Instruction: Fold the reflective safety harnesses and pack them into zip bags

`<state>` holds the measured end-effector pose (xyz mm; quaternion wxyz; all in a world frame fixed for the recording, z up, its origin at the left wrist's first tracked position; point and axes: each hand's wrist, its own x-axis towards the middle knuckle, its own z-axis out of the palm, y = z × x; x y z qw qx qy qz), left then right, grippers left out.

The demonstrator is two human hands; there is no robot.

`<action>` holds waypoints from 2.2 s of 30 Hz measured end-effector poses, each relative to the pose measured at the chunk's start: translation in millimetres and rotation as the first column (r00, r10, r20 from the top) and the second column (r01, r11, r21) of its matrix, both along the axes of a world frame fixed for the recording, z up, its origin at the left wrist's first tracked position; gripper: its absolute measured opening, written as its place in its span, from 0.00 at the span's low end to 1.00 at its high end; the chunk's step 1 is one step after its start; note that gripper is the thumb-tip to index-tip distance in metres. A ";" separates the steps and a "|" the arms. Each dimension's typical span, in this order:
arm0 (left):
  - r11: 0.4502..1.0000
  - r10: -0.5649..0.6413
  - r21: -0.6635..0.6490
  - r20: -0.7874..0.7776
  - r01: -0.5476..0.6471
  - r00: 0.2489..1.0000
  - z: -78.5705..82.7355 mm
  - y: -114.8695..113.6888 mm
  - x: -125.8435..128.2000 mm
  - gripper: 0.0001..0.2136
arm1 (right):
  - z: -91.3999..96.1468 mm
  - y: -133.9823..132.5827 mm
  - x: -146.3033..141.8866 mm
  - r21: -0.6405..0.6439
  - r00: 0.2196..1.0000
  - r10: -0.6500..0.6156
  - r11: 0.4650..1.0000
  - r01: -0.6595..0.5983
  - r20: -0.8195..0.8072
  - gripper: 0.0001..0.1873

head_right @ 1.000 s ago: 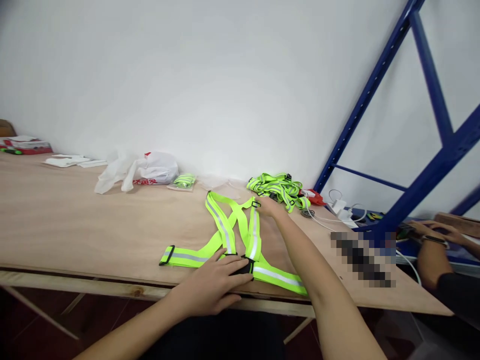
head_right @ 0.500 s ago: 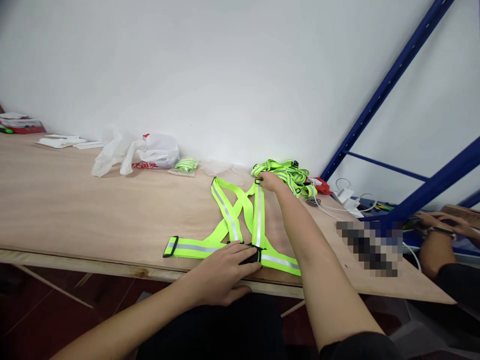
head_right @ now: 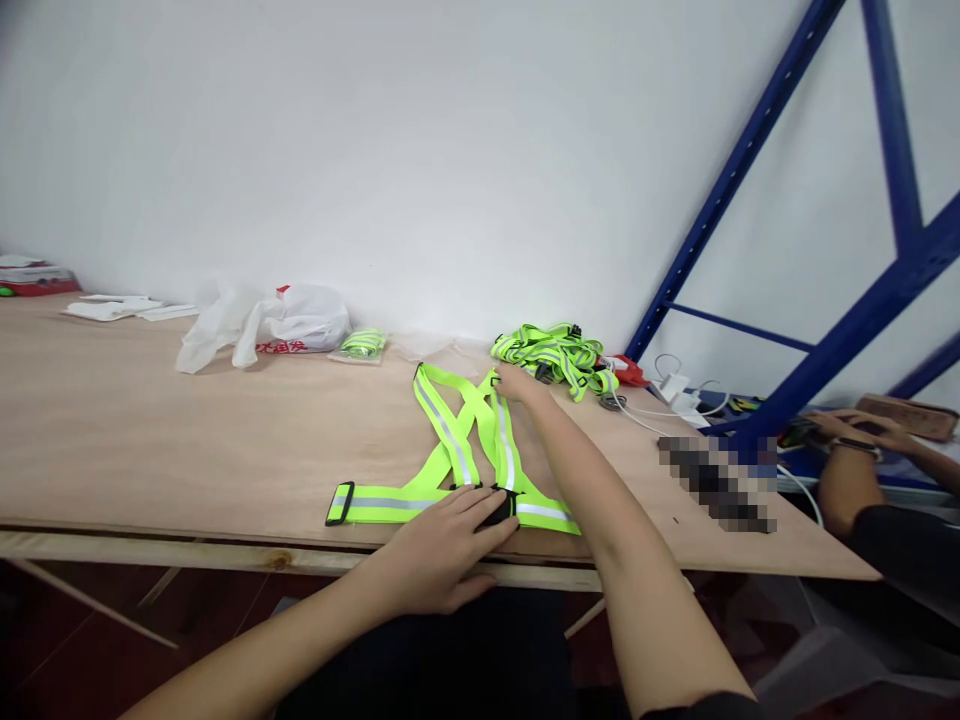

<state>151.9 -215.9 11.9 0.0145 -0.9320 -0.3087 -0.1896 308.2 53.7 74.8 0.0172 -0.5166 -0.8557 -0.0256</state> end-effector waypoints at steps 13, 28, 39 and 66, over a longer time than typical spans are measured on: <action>0.942 0.336 -0.072 0.131 -0.329 0.933 85.6 55.7 -41.9 0.21 | -28.0 -186.4 34.1 0.243 0.822 0.397 0.915 -0.321 -0.409 0.23; 0.788 0.585 -0.287 0.074 -0.545 0.808 23.7 235.9 -112.1 0.16 | -52.7 -239.1 48.6 -0.005 0.866 0.299 0.944 -0.329 -0.401 0.28; 0.806 0.570 -0.151 -0.062 -0.573 0.819 32.2 248.8 -100.8 0.14 | -51.2 -241.7 48.7 0.032 0.852 0.319 0.941 -0.336 -0.415 0.26; 0.814 0.581 0.052 -0.110 -0.579 0.807 37.7 272.1 6.9 0.17 | -49.4 -243.1 49.0 0.006 0.869 0.259 0.959 -0.284 -0.422 0.27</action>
